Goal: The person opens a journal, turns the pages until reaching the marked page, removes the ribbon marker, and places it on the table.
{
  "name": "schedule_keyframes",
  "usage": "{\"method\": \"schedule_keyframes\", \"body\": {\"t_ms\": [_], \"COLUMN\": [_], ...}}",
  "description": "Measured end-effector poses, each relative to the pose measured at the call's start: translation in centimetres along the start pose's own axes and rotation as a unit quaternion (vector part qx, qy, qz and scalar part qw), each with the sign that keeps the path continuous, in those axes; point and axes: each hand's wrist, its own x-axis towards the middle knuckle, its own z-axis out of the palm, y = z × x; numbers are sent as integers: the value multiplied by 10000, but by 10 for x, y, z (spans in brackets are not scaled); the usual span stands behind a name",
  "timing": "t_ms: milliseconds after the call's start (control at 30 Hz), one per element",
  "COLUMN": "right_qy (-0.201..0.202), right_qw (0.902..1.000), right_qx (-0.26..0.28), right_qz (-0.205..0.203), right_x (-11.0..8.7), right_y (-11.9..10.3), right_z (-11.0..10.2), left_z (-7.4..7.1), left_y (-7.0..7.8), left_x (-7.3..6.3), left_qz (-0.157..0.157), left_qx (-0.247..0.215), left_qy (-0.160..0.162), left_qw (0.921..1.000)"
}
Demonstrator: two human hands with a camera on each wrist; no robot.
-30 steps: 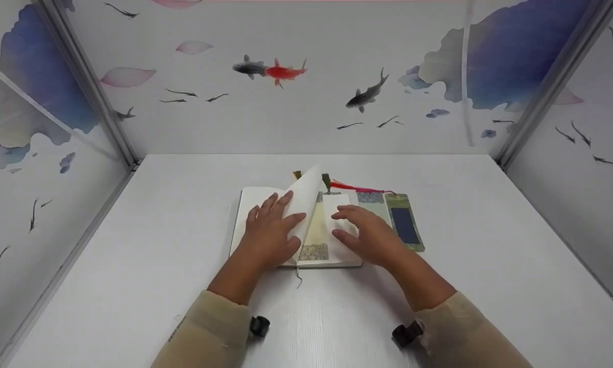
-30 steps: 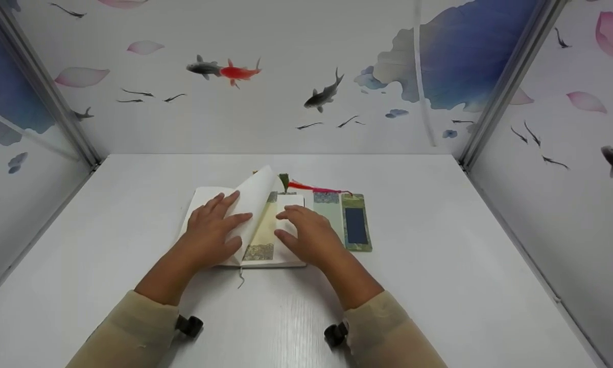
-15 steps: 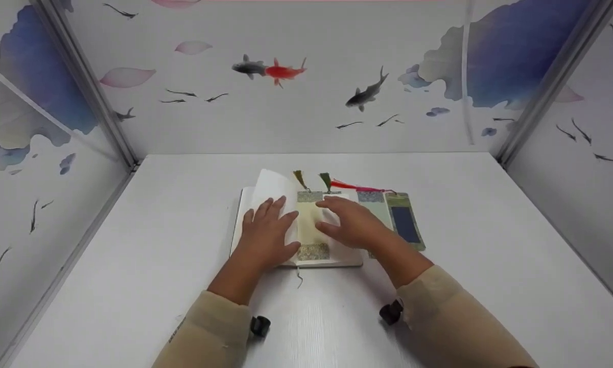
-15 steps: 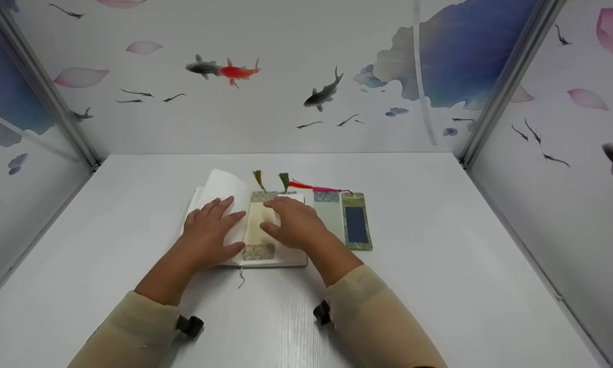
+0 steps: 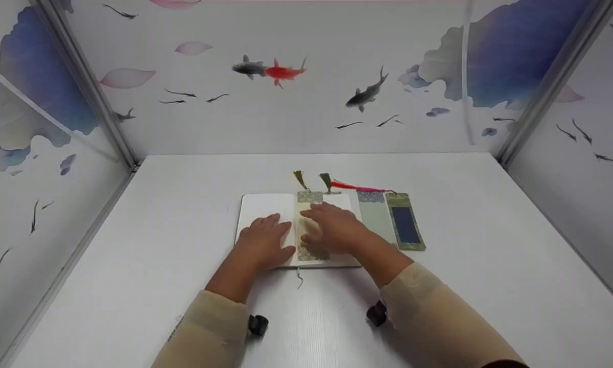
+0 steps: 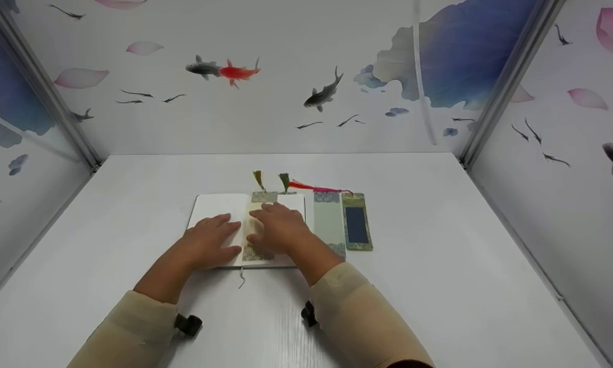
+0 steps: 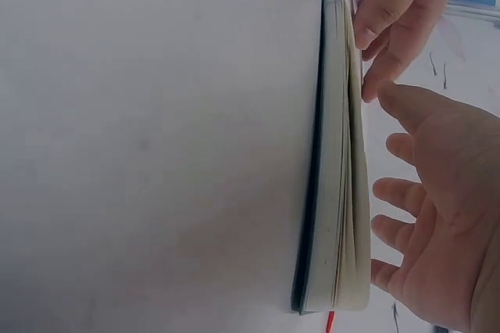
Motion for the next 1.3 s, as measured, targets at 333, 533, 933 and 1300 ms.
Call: {"method": "schedule_keyframes", "body": {"t_ms": [333,533,933,1300], "right_qy": [-246,-339,-182,-115], "right_qw": [9981,9966,9979,9991], "right_qx": [-530,-705,-612,-377], "right_qz": [-213,-270,-40,180], "right_x": [-1,0,-10,-23], "right_y": [-4,-1,16,28], "right_z": [10,12,7,6], "left_z": [2,0,-3,-1], "left_y": [-2,-1,4,4], "left_x": [1,0,-2,-2], "left_qz": [-140,-121,-189,-131], "left_qx": [-139,-62,-4,12], "left_qy": [-395,-449,-428,-457], "left_qw": [9990,9989,9989,9989]}}
